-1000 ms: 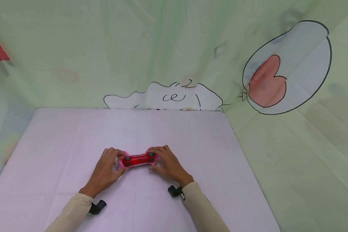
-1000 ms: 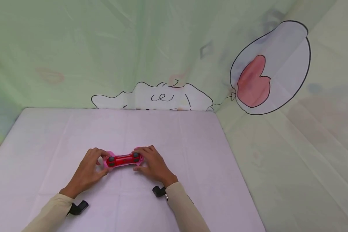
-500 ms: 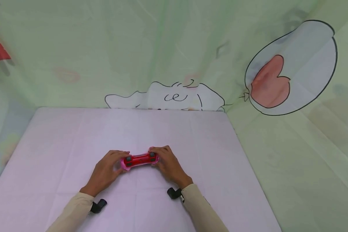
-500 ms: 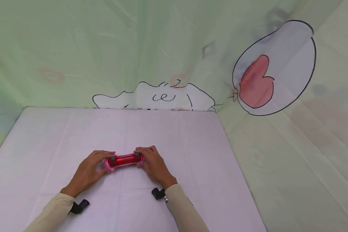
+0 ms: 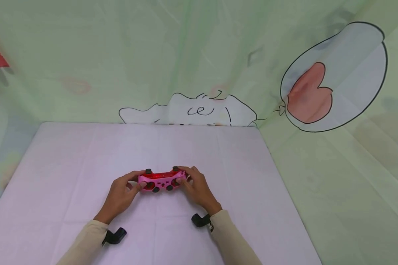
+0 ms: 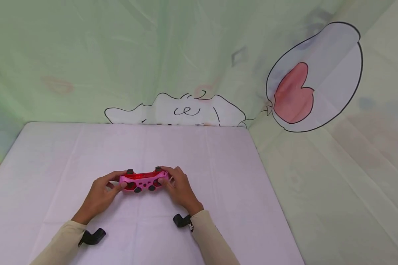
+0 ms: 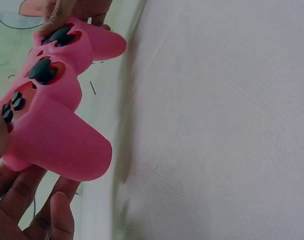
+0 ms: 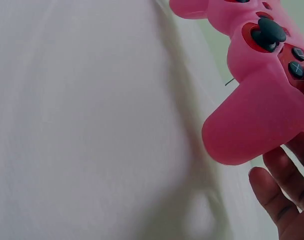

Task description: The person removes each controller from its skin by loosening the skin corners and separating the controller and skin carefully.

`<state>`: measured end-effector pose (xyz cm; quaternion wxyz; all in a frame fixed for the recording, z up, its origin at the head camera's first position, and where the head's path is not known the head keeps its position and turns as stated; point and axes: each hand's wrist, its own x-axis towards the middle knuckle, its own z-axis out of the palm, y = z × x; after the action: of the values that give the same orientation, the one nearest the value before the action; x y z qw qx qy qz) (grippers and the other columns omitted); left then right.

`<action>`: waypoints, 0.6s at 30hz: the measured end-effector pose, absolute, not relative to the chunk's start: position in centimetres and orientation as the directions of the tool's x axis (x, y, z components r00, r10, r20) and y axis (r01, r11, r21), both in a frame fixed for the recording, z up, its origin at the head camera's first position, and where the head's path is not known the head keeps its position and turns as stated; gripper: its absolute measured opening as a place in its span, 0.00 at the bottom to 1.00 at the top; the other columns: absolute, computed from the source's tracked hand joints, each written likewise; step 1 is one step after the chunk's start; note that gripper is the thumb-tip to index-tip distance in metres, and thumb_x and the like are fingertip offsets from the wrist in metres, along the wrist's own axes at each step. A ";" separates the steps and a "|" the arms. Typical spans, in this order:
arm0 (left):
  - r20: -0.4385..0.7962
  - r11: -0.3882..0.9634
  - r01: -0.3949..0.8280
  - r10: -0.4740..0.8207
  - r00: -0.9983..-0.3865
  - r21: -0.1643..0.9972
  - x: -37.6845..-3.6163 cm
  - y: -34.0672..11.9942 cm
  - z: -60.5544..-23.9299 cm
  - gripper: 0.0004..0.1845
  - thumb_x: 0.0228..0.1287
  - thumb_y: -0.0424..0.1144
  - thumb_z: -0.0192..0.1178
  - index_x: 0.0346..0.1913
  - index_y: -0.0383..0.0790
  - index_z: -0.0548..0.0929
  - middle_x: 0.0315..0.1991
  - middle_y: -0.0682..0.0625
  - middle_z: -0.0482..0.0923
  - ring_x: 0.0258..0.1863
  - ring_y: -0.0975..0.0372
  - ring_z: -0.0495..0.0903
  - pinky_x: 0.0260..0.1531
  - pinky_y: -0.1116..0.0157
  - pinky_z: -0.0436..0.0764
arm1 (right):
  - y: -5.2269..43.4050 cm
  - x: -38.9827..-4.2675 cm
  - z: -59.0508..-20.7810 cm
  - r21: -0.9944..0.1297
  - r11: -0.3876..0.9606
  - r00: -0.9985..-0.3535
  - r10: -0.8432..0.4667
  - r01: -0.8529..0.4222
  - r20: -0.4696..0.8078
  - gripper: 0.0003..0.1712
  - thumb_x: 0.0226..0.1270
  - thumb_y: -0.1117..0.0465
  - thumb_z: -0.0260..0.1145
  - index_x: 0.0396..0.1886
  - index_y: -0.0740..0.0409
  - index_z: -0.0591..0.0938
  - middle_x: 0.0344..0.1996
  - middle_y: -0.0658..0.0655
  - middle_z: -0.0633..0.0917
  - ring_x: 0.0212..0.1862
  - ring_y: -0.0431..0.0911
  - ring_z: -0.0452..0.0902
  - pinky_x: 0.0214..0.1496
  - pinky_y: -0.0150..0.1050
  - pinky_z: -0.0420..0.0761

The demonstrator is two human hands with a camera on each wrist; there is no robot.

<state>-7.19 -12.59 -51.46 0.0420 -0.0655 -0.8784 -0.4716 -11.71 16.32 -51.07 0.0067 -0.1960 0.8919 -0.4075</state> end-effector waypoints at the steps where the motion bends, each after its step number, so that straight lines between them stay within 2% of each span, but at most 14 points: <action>1: 0.121 0.538 0.139 0.069 -0.990 0.831 -7.2 -12.5 -51.5 0.23 0.72 0.45 0.70 0.67 0.45 0.84 0.51 0.47 0.89 0.46 0.58 0.84 0.43 0.67 0.83 | 16.3 -11.7 -51.1 -0.743 0.585 -0.930 -0.340 -0.324 0.138 0.26 0.75 0.51 0.70 0.70 0.46 0.82 0.41 0.50 0.84 0.46 0.42 0.79 0.49 0.35 0.82; 4: 0.079 0.523 0.095 0.053 -0.995 0.847 -7.4 -12.4 -51.5 0.22 0.76 0.50 0.66 0.65 0.44 0.85 0.47 0.49 0.90 0.45 0.59 0.83 0.42 0.69 0.82 | 16.1 -11.6 -51.2 -0.778 0.567 -0.948 -0.297 -0.269 0.112 0.21 0.78 0.48 0.67 0.65 0.49 0.85 0.39 0.49 0.85 0.44 0.41 0.79 0.49 0.35 0.83; 8: 0.002 0.505 0.022 0.039 -0.999 0.863 -7.8 -12.4 -51.9 0.20 0.78 0.52 0.63 0.62 0.44 0.86 0.37 0.51 0.86 0.36 0.60 0.78 0.33 0.70 0.78 | 15.8 -11.5 -51.2 -0.801 0.563 -0.964 -0.257 -0.204 0.065 0.20 0.79 0.47 0.67 0.60 0.51 0.88 0.36 0.50 0.86 0.39 0.42 0.78 0.42 0.33 0.80; 10: -0.050 0.498 -0.026 0.035 -0.998 0.867 -7.9 -12.4 -52.1 0.20 0.79 0.52 0.62 0.61 0.43 0.87 0.34 0.50 0.83 0.33 0.60 0.76 0.29 0.69 0.76 | 15.7 -11.4 -51.2 -0.807 0.564 -0.968 -0.247 -0.172 0.034 0.19 0.78 0.49 0.68 0.61 0.49 0.88 0.37 0.51 0.86 0.37 0.43 0.77 0.38 0.31 0.76; 14: -0.131 0.473 -0.109 0.013 -0.991 0.874 -7.9 -12.5 -52.5 0.20 0.79 0.54 0.61 0.61 0.45 0.85 0.30 0.48 0.81 0.24 0.59 0.76 0.24 0.68 0.75 | 15.8 -11.4 -51.4 -0.818 0.563 -0.966 -0.256 -0.119 -0.035 0.21 0.77 0.51 0.70 0.66 0.43 0.85 0.47 0.51 0.88 0.38 0.43 0.78 0.36 0.31 0.76; 18: -0.130 0.481 -0.111 0.007 -0.991 0.869 -7.7 -12.6 -52.2 0.22 0.76 0.53 0.66 0.65 0.48 0.83 0.32 0.46 0.85 0.22 0.60 0.79 0.25 0.67 0.78 | 16.3 -11.7 -51.5 -0.825 0.558 -0.950 -0.294 -0.084 -0.102 0.26 0.73 0.52 0.73 0.69 0.42 0.83 0.47 0.53 0.87 0.41 0.43 0.79 0.38 0.33 0.78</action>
<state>-7.69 -12.58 -52.24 -0.0578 0.0303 -0.8587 -0.5083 -11.70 16.33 -51.54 0.1150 -0.1082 0.8752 -0.4573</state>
